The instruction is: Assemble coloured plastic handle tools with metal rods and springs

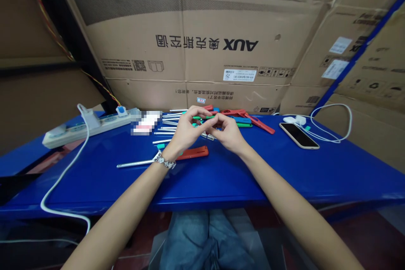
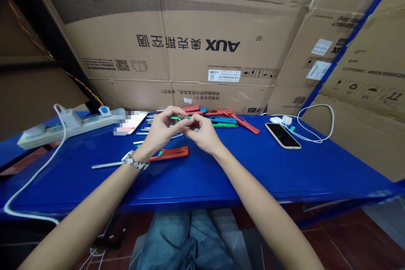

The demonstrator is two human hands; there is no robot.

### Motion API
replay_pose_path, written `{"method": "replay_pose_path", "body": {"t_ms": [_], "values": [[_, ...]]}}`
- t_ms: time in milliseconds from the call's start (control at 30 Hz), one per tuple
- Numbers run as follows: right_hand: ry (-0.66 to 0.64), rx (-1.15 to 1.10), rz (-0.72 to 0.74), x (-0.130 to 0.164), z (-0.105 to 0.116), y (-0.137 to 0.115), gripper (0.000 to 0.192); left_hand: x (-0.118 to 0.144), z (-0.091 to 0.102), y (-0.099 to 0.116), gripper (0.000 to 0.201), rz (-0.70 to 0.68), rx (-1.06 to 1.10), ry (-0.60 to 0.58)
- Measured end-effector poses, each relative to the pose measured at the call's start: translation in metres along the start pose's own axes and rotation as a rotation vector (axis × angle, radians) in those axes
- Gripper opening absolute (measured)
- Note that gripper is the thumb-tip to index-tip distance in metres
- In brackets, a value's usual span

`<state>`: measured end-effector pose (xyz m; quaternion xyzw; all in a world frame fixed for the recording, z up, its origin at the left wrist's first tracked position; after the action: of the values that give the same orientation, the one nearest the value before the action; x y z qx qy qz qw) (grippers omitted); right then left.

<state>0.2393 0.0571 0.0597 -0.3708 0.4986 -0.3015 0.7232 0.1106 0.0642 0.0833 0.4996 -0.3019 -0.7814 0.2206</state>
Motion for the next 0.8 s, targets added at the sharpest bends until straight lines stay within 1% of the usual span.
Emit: {"method": "replay_pose_path", "body": {"t_ms": [33,100,233,300,367,500,567,600,667,733,800], "values": [[0.025,-0.006,-0.001,0.000,0.000,0.002,0.042,0.000,0.000,-0.001,0.017,0.006,0.013,0.022],[0.026,-0.021,0.005,0.000,-0.002,0.001,0.041,-0.001,-0.001,-0.002,0.019,-0.002,0.035,0.013],[-0.130,-0.036,-0.003,0.003,-0.005,-0.008,0.034,0.000,-0.001,0.000,0.018,-0.034,-0.005,-0.105],[-0.167,-0.011,-0.014,0.003,-0.006,-0.009,0.033,0.001,-0.002,0.003,0.021,-0.040,-0.028,-0.149],[-0.133,0.007,-0.019,0.002,-0.005,-0.005,0.034,0.002,-0.002,0.004,0.020,-0.027,-0.028,-0.135],[0.015,-0.026,-0.018,0.000,-0.004,0.009,0.040,0.002,0.001,0.003,0.014,-0.020,0.013,0.022],[0.043,-0.047,-0.012,0.001,-0.004,0.010,0.041,0.002,0.001,0.004,0.015,-0.045,0.026,0.030],[0.023,-0.055,-0.014,0.001,-0.005,0.007,0.039,0.002,0.000,0.004,0.016,-0.052,0.025,0.012],[-0.074,-0.062,-0.025,0.003,-0.008,0.000,0.034,0.002,0.001,0.005,0.017,-0.055,0.002,-0.026],[-0.158,-0.055,-0.033,0.005,-0.009,-0.008,0.032,0.002,0.003,0.006,0.018,-0.055,-0.041,-0.052],[-0.161,-0.043,-0.043,0.005,-0.006,-0.011,0.033,0.004,0.005,0.004,0.019,-0.049,-0.072,-0.054]]}}
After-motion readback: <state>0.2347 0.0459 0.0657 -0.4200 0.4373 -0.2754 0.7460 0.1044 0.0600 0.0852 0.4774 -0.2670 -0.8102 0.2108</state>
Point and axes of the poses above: each hand's wrist, its own x-axis away from the middle knuckle, its own z-axis out of the back of the hand, y = z × x, the point moved 6 cm from there along -x, towards the middle knuckle, and after that the axes turned 9 degrees about -y, right-handed, at the moved point
